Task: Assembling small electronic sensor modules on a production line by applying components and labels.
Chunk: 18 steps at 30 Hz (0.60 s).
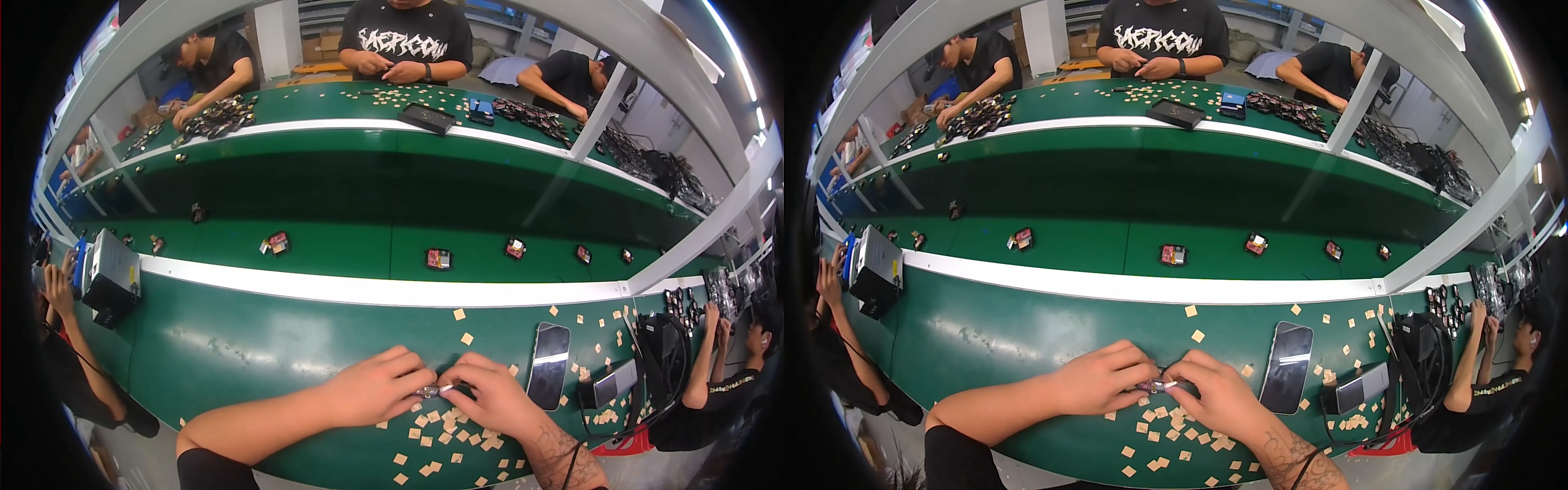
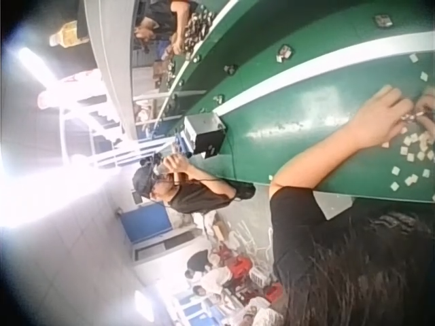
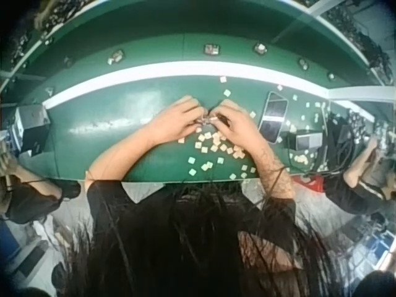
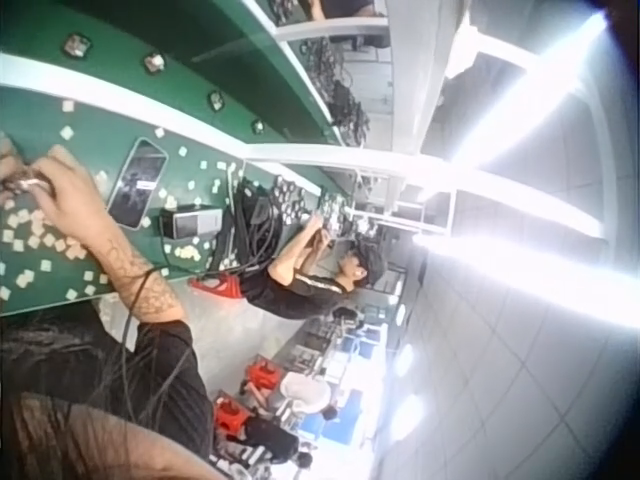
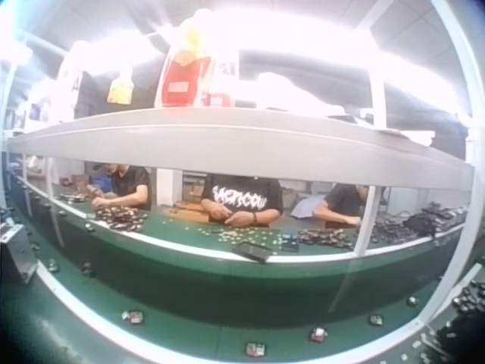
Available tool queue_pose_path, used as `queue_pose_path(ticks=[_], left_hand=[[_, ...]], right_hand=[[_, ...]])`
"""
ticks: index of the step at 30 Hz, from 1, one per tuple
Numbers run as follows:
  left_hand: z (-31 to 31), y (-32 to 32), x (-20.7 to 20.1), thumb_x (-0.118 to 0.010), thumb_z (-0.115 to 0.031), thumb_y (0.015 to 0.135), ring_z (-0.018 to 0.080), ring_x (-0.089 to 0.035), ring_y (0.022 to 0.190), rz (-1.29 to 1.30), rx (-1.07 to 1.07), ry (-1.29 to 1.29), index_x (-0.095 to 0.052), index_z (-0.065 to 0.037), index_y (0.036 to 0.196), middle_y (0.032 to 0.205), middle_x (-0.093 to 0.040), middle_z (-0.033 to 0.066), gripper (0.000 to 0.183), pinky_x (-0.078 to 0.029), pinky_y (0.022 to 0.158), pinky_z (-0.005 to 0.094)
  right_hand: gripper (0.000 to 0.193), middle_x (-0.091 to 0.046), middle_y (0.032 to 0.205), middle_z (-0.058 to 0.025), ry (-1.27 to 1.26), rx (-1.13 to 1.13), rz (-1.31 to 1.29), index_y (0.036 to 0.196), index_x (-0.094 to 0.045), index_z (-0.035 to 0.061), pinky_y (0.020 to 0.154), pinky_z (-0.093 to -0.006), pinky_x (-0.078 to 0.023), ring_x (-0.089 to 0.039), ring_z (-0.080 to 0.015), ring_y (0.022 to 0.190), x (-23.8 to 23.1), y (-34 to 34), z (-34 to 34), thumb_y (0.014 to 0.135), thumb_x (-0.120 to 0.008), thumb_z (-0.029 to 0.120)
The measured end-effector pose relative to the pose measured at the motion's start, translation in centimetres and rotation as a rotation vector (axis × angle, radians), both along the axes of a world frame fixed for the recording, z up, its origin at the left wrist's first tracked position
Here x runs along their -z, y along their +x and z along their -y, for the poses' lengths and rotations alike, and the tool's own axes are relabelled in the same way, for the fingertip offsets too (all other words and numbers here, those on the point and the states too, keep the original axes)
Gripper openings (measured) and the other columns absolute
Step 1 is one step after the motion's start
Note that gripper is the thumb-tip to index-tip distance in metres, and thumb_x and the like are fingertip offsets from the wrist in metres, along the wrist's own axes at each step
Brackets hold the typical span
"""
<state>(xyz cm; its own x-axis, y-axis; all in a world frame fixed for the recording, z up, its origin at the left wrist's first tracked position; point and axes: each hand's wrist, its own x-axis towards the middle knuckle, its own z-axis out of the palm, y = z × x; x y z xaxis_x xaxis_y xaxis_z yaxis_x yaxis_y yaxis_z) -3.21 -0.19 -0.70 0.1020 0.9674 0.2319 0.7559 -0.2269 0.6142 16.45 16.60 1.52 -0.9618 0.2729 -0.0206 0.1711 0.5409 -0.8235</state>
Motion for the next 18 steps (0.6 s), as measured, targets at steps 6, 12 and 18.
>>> queue_pose_path(ticks=[6, 12, 18], left_hand=[[0.1, -0.3, 0.1, -0.081, -0.017, 0.092, 0.0295, -0.064, 0.111, -0.034, 0.035, 0.003, -0.071, -0.012, 0.12, 0.119, -0.065, 0.0087, 0.031, -0.059, 0.091, 0.0408], [0.1, -0.2, 0.0, -0.078, -0.019, 0.093, 0.0265, -0.065, 0.11, -0.157, 0.067, 0.065, -0.073, -0.013, 0.116, 0.117, -0.065, 0.0076, 0.024, -0.06, 0.09, 0.0389], [0.3, -0.3, -0.2, -0.075, -0.019, 0.091, 0.0254, -0.066, 0.108, -0.354, 0.112, 0.106, -0.073, -0.012, 0.114, 0.114, -0.064, 0.0084, 0.024, -0.061, 0.09, 0.039]], right_hand=[[0.015, -0.07, 0.099, -0.0111, -0.115, 0.067, 0.008, 0.113, -0.072, 0.004, 0.07, -0.0361, -0.055, -0.07, -0.0251, 0.08, 0.4, -0.4, 0.2, 0.098, -0.073, 0.007], [0.02, -0.071, 0.1, -0.0108, -0.144, -0.005, 0.132, 0.118, -0.071, 0.0048, 0.07, -0.0349, -0.055, -0.068, -0.0218, 0.079, -0.4, 0.1, -1.4, 0.098, -0.072, 0.006], [0.02, -0.071, 0.105, -0.0111, -0.035, -0.041, 0.048, 0.119, -0.071, 0.0052, 0.072, -0.0376, -0.057, -0.071, -0.0293, 0.08, -0.6, 0.2, -0.9, 0.099, -0.07, 0.006]])
